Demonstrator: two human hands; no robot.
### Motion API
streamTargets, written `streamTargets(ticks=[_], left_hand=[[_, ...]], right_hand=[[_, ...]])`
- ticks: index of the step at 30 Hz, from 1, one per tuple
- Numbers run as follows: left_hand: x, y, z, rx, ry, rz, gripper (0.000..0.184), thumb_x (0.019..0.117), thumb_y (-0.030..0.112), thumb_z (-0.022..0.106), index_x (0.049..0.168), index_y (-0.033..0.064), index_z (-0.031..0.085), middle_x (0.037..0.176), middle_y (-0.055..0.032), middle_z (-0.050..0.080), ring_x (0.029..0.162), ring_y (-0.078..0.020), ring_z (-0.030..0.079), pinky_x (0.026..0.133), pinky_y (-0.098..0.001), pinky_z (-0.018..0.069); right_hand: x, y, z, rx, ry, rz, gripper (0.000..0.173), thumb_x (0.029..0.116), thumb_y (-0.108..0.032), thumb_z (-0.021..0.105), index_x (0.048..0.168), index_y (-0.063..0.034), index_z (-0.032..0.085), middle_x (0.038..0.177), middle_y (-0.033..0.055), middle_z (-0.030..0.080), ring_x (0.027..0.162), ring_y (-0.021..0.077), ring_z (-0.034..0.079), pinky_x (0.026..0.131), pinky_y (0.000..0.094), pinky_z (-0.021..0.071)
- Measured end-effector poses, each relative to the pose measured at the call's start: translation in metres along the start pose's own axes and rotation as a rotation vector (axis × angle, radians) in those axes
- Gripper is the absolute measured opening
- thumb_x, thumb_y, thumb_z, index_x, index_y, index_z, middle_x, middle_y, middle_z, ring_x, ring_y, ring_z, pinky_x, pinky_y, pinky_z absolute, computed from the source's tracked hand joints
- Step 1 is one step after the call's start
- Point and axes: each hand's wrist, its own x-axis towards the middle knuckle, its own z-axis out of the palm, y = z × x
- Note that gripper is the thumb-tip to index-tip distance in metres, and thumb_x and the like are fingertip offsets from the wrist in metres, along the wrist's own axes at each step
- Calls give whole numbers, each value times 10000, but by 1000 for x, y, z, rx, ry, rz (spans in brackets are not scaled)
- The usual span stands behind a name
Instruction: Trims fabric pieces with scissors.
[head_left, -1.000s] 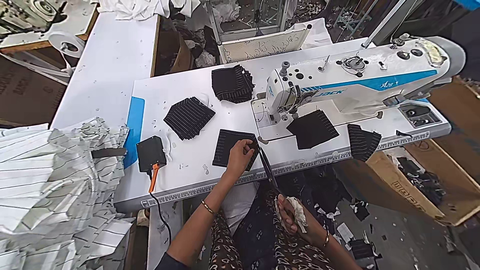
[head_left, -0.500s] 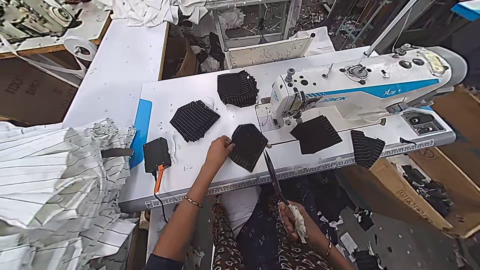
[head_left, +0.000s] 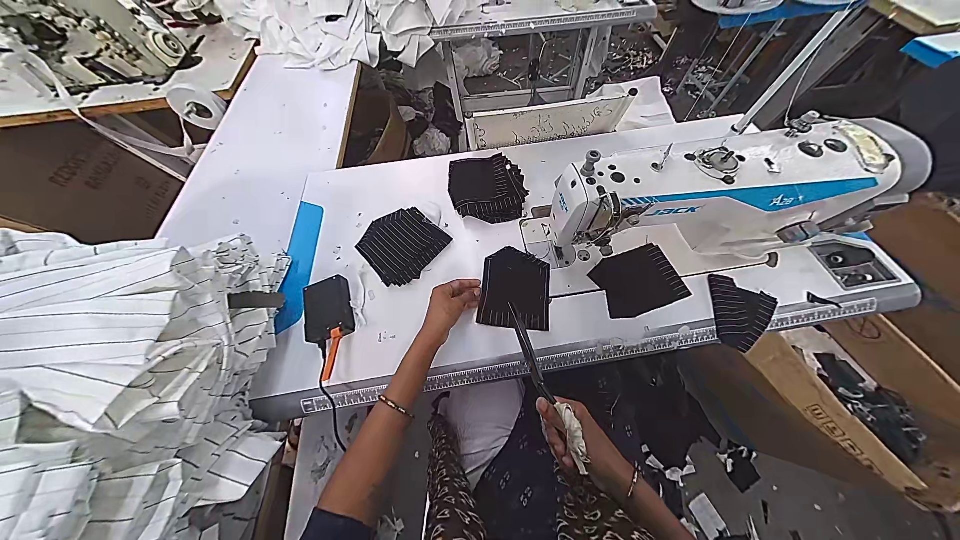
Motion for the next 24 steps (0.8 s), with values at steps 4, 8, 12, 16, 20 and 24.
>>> streamTargets(ticks=[4,8,12,16,20,24], left_hand=[[-14,2,6,42,-25,-6,365,961,-4,662,1310,-68,581,1069,-150,716,871,-145,721,828,-291,596],[-20,1,17,153,-38,6,395,953,43,696,1320,-37,574,1095,-151,710,872,-161,722,809,-310,600],[-22,5,30,539,37,115,465,958,197,712,1333,-48,586,1194,-211,655,957,-270,670,871,-402,546],[-17,10,39,738,19,76,421,982,288,682,1232,-49,640,1187,-245,616,1080,-361,614,978,-489,493],[-15,16,45,670,-13,61,298,1002,203,627,1143,-55,670,1086,-206,674,998,-302,662,935,-455,516],[-9,12,45,416,-41,35,350,984,136,683,1256,-60,582,1034,-183,710,855,-221,713,830,-384,582]], right_hand=[[3,2,1,-4,-14,4,337,1059,-353,533,809,-127,550,563,-62,523,441,22,505,429,164,435],[5,9,-2,-11,-24,15,351,1065,-354,520,803,-124,557,571,-56,527,445,23,500,432,165,429],[4,15,-4,7,-25,21,361,1078,-350,492,799,-128,551,578,-57,521,448,25,496,433,168,429],[2,19,-3,32,-23,14,375,1079,-351,483,790,-123,557,573,-52,523,445,28,496,428,169,426],[-1,22,-4,58,-26,10,376,1082,-349,478,791,-123,554,570,-54,517,440,27,490,425,170,424],[-6,25,-7,70,-25,-1,361,1087,-330,473,800,-124,549,567,-64,514,432,9,479,416,149,413]])
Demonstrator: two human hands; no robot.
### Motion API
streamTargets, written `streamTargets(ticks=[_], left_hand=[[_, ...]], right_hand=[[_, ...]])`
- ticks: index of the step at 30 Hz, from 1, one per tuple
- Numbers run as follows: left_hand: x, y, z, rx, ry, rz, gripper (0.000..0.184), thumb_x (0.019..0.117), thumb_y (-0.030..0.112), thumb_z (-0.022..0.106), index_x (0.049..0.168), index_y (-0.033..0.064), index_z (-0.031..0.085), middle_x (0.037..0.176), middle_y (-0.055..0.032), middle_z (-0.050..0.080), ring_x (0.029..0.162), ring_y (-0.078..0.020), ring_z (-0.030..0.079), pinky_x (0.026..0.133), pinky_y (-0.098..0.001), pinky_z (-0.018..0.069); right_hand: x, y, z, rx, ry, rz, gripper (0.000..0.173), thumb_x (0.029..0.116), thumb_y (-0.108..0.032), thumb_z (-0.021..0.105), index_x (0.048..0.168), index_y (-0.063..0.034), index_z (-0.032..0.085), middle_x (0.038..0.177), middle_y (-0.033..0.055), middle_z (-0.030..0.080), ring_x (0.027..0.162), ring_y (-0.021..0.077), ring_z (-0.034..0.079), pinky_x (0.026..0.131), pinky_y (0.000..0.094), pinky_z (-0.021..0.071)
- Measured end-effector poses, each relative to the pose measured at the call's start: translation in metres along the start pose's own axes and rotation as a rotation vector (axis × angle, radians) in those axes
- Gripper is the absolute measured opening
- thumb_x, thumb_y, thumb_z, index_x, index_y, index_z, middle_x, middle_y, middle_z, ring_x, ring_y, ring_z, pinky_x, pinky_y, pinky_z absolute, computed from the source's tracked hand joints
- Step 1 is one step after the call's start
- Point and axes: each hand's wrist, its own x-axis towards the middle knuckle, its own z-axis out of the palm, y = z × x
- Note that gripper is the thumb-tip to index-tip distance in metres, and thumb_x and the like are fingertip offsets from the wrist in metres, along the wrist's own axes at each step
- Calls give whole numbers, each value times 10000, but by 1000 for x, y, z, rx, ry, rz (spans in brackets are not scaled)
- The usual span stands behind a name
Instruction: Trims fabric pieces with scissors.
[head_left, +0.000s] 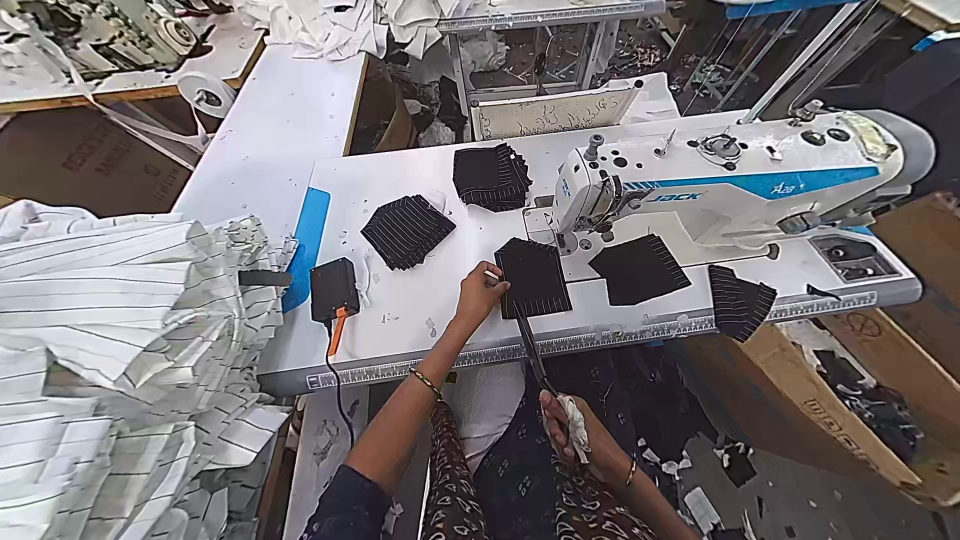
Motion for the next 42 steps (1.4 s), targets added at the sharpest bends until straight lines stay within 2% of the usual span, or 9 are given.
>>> streamTargets(ticks=[3,7,12,15,18,25,28,31,42], left_hand=[[11,-1,-5,-146,-97,-21,267,979,88,682,1193,-69,657,1070,-184,706,898,-186,704,863,-344,582],[26,12,-16,-199,-260,-104,260,994,-4,617,1242,-80,617,1132,-177,684,922,-157,683,874,-323,562],[21,10,-2,-263,-117,-78,212,999,7,614,1194,-67,650,1119,-181,686,910,-172,677,862,-334,561],[3,-6,11,-303,-52,4,258,991,40,637,1230,-50,665,1156,-188,698,939,-180,694,888,-339,563],[-14,-22,20,-411,-19,57,287,969,8,651,1251,-49,657,1106,-163,716,895,-150,706,859,-318,582],[-38,-25,31,-929,88,-69,248,992,-35,590,1231,-88,626,1074,-125,712,834,-136,695,802,-283,584],[-46,-25,33,-1048,98,-100,244,991,-41,585,1229,-75,626,1104,-109,713,848,-121,702,798,-255,585],[-49,-26,34,-1060,103,-81,255,981,-55,592,1233,-76,624,1119,-105,712,860,-110,702,800,-243,584],[-58,-37,31,-902,173,60,326,924,-74,668,1249,-87,645,1066,-115,742,807,-109,704,800,-268,591]], right_hand=[[1,0,-4,12,-15,-12,350,1086,-340,467,824,-126,558,579,-70,514,441,2,475,421,145,410],[4,-4,-3,63,-31,-12,385,1095,-359,431,820,-117,550,583,-60,501,437,10,461,415,151,396],[3,-2,-5,99,-13,-11,391,1102,-365,417,837,-111,548,581,-59,498,432,11,464,408,150,403],[-1,5,-8,92,-7,-47,389,1099,-352,414,826,-116,559,582,-62,508,434,6,467,412,146,405],[-5,12,-13,85,-17,-71,361,1085,-350,443,827,-127,561,585,-69,518,440,-5,474,420,138,407],[-10,25,-21,-17,-20,-113,292,1003,-405,591,872,-146,566,588,-93,529,449,-12,503,425,134,429],[-13,27,-23,-85,-59,-102,369,933,-509,681,893,-161,565,593,-107,533,463,-13,511,444,136,432],[-13,30,-22,-139,-97,-112,465,868,-611,727,902,-178,564,594,-123,537,470,-17,517,456,140,438],[0,18,-4,-258,-14,-130,329,932,-464,684,879,-173,539,582,-121,507,475,-11,504,469,155,434]])
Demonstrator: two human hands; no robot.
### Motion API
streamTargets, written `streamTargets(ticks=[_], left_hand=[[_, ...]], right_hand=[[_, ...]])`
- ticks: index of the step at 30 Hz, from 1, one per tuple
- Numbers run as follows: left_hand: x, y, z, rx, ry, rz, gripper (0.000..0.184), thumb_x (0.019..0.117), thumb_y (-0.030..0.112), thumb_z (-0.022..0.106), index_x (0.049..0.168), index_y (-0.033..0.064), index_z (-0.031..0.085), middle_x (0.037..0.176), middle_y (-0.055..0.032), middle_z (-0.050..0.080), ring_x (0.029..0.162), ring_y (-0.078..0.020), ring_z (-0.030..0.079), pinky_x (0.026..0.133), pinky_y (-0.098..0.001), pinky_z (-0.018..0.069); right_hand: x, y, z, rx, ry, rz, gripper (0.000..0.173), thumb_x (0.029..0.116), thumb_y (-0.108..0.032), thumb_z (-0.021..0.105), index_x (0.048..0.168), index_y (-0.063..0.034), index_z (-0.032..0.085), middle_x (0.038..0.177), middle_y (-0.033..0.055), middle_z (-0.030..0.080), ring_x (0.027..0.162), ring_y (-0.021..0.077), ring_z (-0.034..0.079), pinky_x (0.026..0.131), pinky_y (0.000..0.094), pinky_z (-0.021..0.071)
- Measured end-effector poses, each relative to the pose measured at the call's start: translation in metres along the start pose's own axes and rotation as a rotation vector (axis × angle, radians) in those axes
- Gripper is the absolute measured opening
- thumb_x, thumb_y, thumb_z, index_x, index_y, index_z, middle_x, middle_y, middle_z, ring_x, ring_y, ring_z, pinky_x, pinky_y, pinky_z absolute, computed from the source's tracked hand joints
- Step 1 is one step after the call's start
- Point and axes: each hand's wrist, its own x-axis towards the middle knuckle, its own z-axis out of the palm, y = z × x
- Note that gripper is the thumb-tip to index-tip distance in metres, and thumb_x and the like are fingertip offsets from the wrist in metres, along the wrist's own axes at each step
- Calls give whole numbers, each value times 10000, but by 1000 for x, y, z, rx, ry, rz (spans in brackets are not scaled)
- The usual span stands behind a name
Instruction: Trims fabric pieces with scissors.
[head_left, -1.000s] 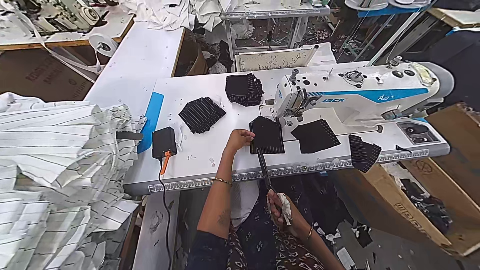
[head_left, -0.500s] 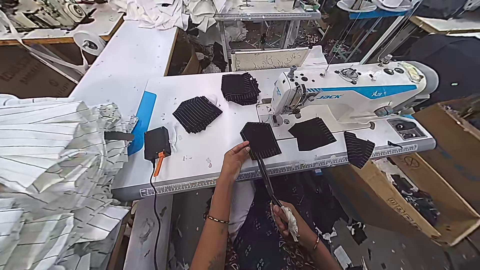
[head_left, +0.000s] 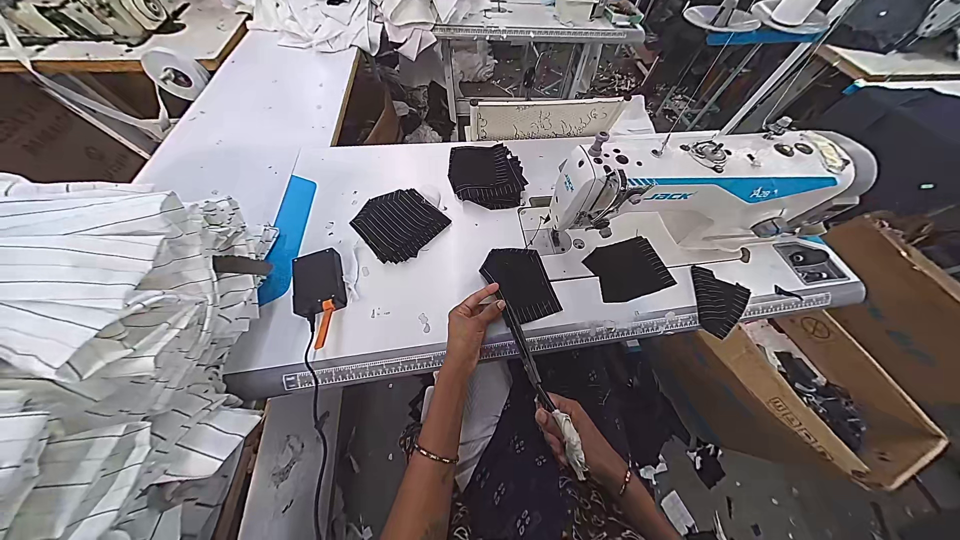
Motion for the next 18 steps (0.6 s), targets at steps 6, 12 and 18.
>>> streamTargets(ticks=[6,12,18], left_hand=[[-2,-5,-4,-30,14,26,346,942,-76,636,1288,-84,625,1173,-134,713,886,-113,700,851,-276,578],[-2,-5,-3,-58,20,23,360,936,-92,632,1295,-87,619,1201,-139,702,894,-117,697,851,-278,578],[-2,-6,-4,-25,7,38,392,937,-99,623,1328,-83,601,1215,-136,700,849,-106,694,836,-269,580]], right_hand=[[9,6,3,-108,71,-34,304,949,-409,687,817,-170,553,560,-116,503,460,-6,495,461,173,427],[8,8,8,-132,125,-23,301,943,-356,716,782,-151,565,533,-91,516,433,8,494,439,183,420],[6,5,8,-99,111,7,306,952,-376,704,801,-149,565,539,-85,520,434,14,506,441,181,435]])
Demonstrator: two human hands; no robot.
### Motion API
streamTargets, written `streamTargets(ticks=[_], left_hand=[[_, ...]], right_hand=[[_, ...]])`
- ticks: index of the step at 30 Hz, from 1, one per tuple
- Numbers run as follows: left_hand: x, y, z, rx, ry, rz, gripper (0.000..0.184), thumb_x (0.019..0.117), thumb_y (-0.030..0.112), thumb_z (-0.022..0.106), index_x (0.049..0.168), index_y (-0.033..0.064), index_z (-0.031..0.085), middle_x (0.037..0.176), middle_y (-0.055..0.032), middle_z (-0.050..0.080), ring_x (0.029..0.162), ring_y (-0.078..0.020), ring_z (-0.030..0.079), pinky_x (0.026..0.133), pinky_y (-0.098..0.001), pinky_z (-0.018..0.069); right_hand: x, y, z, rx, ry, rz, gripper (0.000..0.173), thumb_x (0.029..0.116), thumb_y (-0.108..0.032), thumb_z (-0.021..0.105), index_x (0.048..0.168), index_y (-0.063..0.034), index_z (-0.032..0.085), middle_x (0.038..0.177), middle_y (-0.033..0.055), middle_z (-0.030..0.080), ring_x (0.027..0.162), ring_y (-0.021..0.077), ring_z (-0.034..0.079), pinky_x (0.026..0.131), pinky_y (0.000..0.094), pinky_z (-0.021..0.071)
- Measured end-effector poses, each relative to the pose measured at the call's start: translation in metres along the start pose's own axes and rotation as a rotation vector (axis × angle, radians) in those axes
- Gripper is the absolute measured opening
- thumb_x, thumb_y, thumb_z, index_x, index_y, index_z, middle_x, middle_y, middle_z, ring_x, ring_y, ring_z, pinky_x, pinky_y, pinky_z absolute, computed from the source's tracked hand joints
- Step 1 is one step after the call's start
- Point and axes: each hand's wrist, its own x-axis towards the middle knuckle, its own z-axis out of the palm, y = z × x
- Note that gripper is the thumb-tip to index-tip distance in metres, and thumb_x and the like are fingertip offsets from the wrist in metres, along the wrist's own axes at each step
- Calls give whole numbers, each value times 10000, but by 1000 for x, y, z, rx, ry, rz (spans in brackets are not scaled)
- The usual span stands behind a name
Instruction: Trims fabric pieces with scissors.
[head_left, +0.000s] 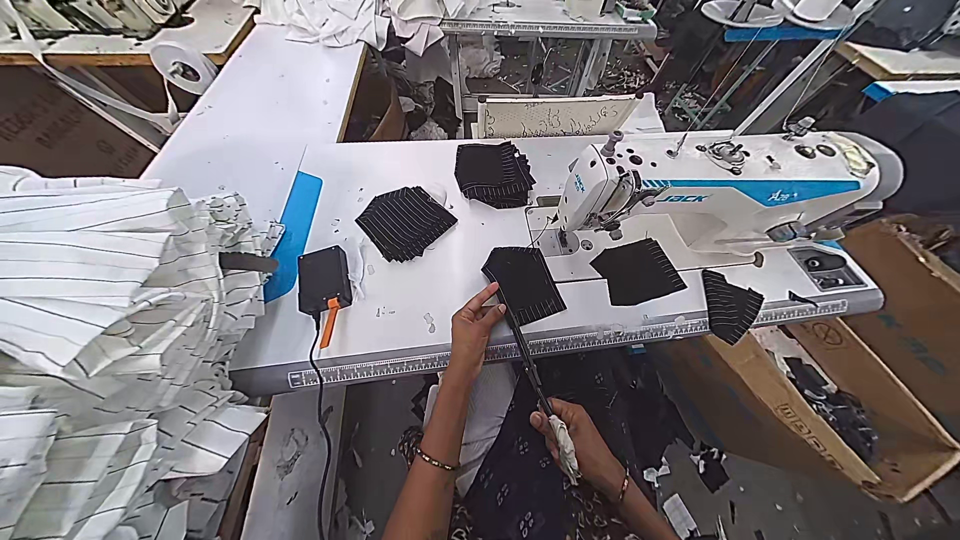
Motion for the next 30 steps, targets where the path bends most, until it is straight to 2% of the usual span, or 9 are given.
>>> streamTargets(ticks=[6,10,14,17,20,22,25,28,30], left_hand=[[-4,-6,0,83,-75,55,484,906,-103,644,1382,-73,564,1246,-124,697,801,-65,688,801,-243,581],[-5,-5,0,132,-71,60,518,893,-109,650,1400,-60,554,1318,-127,661,763,-48,663,748,-219,566],[-2,2,-5,353,-94,35,560,876,-73,631,1426,3,559,1231,-114,683,670,-43,603,654,-227,521],[-8,26,-3,607,-209,91,580,868,-49,608,1437,54,570,1466,-116,558,729,-71,609,647,-267,512],[-14,62,10,817,-145,488,613,796,-60,587,1392,75,636,1444,-145,593,745,-103,610,619,-276,483],[-8,81,14,880,-110,621,638,788,-63,586,1410,74,621,1445,-141,592,748,-108,607,609,-270,481],[25,113,26,939,-195,550,668,832,-61,594,1485,66,532,1563,-166,459,742,-105,586,614,-285,470],[73,149,46,820,-349,539,684,840,-48,596,1509,43,486,1646,-159,309,713,-21,539,588,-228,456],[107,165,57,595,-312,601,648,843,-14,624,1479,13,500,1565,-121,446,740,2,579,633,-204,486]], right_hand=[[8,-9,-4,-108,11,1,344,947,-436,694,828,-148,549,570,-84,492,471,19,490,479,196,424],[7,-5,2,-5,33,-2,302,984,-355,677,824,-126,562,547,-63,531,442,26,514,451,189,440],[9,-6,3,108,128,-74,253,1000,-307,647,847,-118,576,552,-71,539,438,15,504,436,181,434],[21,-17,-5,67,278,-239,210,983,-260,659,843,-117,593,551,-97,545,447,-8,512,447,173,443],[44,-34,-15,-46,405,-432,167,946,-205,688,849,-98,602,558,-105,561,459,-16,534,462,183,472],[63,-37,-23,-116,444,-552,188,911,-226,718,838,-90,611,581,-105,581,475,-31,540,465,175,470],[93,-42,-28,-222,503,-728,300,880,-340,751,790,-94,604,567,-96,562,474,-54,505,453,156,426],[110,-48,-31,-300,544,-820,360,878,-361,760,763,-57,604,547,-57,533,472,-54,464,454,147,389],[111,-51,-32,-300,554,-811,370,883,-325,762,765,-10,609,556,0,565,479,-8,512,464,185,427]])
